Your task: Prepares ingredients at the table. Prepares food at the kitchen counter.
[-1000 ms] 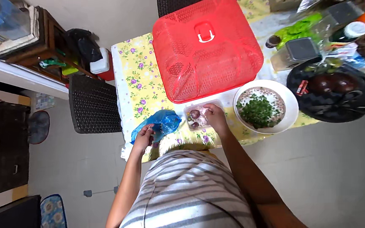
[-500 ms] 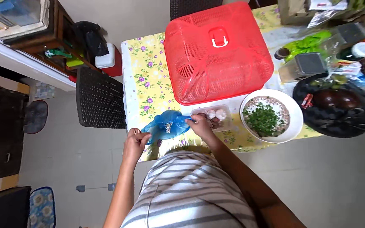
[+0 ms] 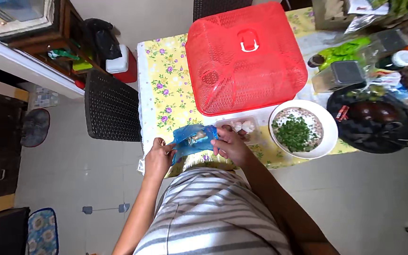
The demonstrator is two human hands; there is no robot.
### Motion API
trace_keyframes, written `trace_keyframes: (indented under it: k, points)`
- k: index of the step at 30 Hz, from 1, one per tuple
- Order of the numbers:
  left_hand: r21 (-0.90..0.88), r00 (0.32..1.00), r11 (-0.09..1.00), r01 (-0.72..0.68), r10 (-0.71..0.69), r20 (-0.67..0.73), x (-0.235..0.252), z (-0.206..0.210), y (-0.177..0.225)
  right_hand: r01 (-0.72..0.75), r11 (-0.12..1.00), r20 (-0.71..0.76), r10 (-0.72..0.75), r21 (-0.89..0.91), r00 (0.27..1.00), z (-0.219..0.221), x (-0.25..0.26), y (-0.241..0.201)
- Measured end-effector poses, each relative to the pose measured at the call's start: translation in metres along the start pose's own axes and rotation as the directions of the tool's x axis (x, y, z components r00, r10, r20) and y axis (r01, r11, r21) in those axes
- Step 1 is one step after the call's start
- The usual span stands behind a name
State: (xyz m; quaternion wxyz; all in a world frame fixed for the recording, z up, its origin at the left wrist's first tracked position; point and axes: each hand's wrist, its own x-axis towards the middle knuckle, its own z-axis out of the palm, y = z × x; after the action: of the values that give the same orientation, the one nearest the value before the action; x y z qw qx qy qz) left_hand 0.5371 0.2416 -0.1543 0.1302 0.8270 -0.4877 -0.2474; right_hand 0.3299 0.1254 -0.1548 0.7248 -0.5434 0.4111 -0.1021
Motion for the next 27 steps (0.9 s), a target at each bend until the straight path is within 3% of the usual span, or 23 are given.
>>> trace_keyframes:
  k: [2,8,12,16,22,27]
  points:
    - [0.026,0.993,0.997,0.07,-0.072,0.089,0.004,-0.006,0.006,0.015,1.0,0.032,-0.015,0.003,0.999,-0.002,-0.003,0.001]
    - [0.046,0.974,0.976,0.214,-0.217,0.072,0.01,-0.004,0.008,0.019,1.0,0.119,-0.017,-0.01,0.993,-0.001,-0.007,-0.001]
    - [0.083,0.927,0.946,0.312,-0.323,0.191,0.02,-0.017,0.016,0.055,0.998,0.191,-0.048,-0.031,0.98,0.002,-0.012,-0.003]
    - [-0.114,0.976,0.973,0.203,-0.192,0.101,0.015,-0.028,0.008,0.084,0.993,0.253,-0.06,-0.085,0.966,0.003,-0.017,-0.009]
    - [-0.154,0.992,0.979,0.129,-0.126,0.029,0.011,-0.027,0.003,0.112,0.974,0.295,-0.051,-0.195,0.954,0.005,-0.016,-0.014]
    - [-0.281,0.977,0.949,-0.142,0.181,0.116,0.008,-0.016,0.009,0.205,0.933,0.262,-0.127,-0.296,0.957,0.011,-0.016,-0.019]
